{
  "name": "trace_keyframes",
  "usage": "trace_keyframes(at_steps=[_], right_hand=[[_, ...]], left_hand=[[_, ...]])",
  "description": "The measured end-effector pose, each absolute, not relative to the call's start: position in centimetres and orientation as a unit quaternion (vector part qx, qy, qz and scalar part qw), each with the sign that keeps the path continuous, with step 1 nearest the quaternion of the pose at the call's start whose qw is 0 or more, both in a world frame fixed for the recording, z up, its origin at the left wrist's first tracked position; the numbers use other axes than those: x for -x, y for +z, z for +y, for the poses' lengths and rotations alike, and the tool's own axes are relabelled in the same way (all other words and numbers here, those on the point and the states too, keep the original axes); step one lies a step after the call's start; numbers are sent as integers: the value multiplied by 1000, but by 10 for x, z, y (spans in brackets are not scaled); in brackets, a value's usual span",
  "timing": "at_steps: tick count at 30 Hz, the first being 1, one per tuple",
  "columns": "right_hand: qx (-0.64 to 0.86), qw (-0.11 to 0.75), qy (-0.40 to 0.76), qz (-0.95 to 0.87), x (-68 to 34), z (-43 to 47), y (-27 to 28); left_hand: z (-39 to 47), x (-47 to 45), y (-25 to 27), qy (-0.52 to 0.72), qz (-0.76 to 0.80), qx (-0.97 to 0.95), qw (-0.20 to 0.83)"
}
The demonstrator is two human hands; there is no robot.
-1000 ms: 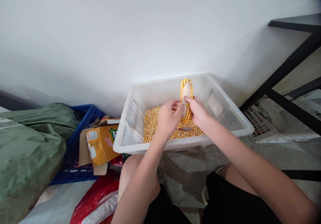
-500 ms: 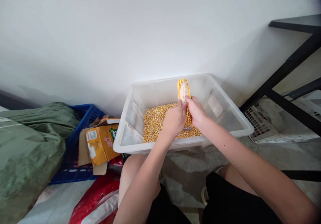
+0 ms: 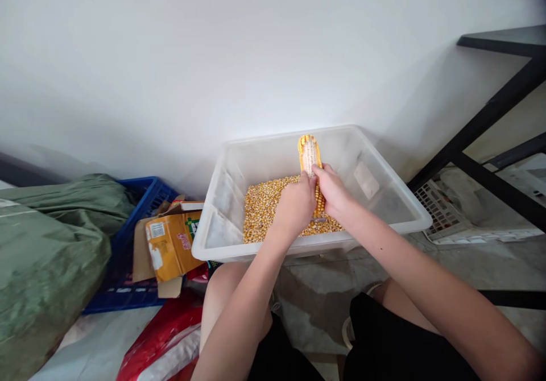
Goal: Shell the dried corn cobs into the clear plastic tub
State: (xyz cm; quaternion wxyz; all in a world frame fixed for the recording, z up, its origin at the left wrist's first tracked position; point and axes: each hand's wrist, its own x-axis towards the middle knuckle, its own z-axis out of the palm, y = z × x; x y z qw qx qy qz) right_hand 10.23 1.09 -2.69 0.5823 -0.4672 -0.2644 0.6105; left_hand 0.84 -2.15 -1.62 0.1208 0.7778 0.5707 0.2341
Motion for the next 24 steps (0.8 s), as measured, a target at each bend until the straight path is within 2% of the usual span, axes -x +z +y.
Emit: trace_keyframes(at_steps=[7, 17, 22, 24], right_hand=[[503, 564, 585, -296, -104, 8, -29], [470, 568, 626, -256, -109, 12, -23], [445, 578, 636, -251, -112, 13, -23], [423, 588, 644, -245, -112, 13, -23]], left_hand=[[-20, -7, -19, 197, 542, -810, 108], [-17, 4, -23, 306, 555, -746, 205], [-19, 7, -16, 341, 610, -688, 193], [-22, 5, -14, 349, 591, -688, 236]])
